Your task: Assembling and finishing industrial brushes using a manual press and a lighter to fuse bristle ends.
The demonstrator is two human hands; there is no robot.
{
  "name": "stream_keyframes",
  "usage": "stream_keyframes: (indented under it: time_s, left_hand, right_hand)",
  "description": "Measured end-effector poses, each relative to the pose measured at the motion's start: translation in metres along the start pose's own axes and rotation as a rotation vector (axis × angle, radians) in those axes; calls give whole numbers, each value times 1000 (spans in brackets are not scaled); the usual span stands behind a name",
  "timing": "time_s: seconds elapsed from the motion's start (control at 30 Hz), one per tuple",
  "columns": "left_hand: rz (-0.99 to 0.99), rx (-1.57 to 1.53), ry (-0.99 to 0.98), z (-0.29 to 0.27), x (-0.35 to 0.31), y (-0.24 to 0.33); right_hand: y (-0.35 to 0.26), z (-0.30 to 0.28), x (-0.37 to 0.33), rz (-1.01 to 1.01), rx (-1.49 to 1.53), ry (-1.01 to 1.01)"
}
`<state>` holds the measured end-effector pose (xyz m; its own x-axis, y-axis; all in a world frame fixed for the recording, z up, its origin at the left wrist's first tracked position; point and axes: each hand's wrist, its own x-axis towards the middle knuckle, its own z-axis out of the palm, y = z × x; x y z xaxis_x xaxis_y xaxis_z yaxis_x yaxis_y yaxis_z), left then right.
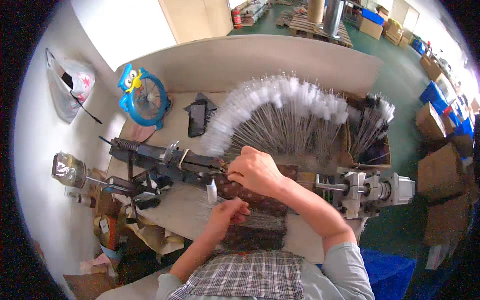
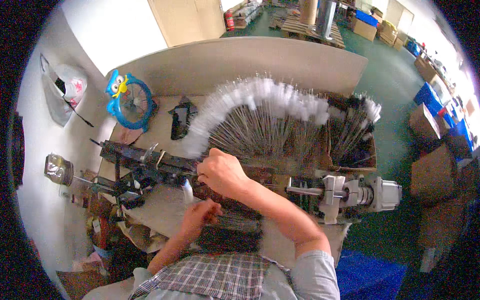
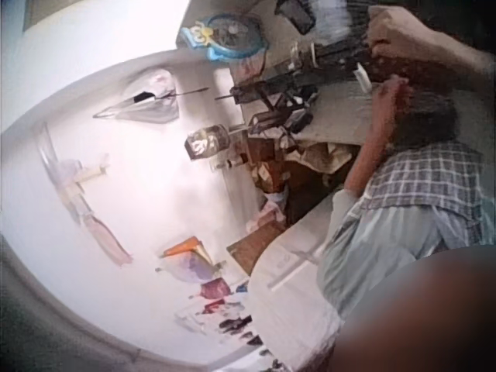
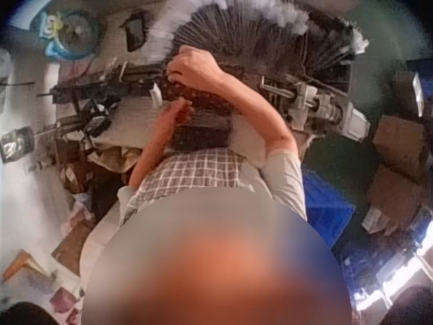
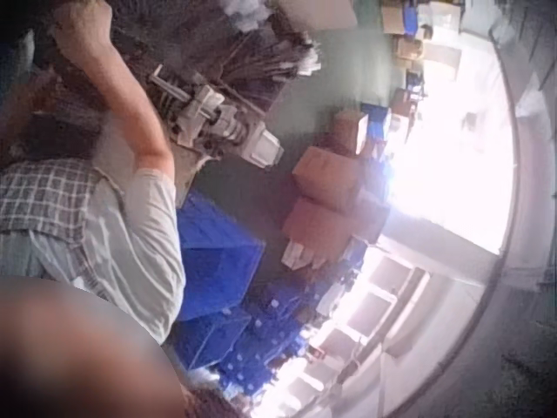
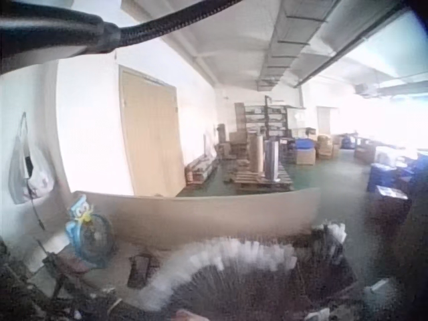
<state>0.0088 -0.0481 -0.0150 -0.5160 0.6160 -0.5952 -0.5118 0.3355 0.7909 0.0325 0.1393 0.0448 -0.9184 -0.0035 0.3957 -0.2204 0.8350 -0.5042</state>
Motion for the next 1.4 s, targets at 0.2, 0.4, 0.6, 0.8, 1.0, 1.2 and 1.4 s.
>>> stream_keyframes:
  time_s: [0.2, 0.4, 0.6, 0.8, 1.0, 1.2, 1.4]
  left_hand:
    - [-48, -1085, -166, -76, 18, -12]
    - [276, -593, 153, -45, -1, 39]
    - [397, 639, 273, -46, 25, 28]
    - [494, -71, 114, -24, 38, 8]
    - [401, 70, 79, -20, 47, -14]
    - [389, 548, 262, -30, 25, 19]
    - [261, -485, 361, -168, 21, -30]
  right_hand:
    - [-11, 37, 17, 123, -141, 49]
    - [-11, 36, 20, 164, -176, 6]
    - [-13, 29, 22, 168, -193, -37]
    - [-24, -5, -8, 181, -86, 221]
    - [-17, 43, -63, 201, 13, 2]
    - [6, 78, -47, 270, -13, -55]
    - [-5, 48, -54, 165, 100, -54]
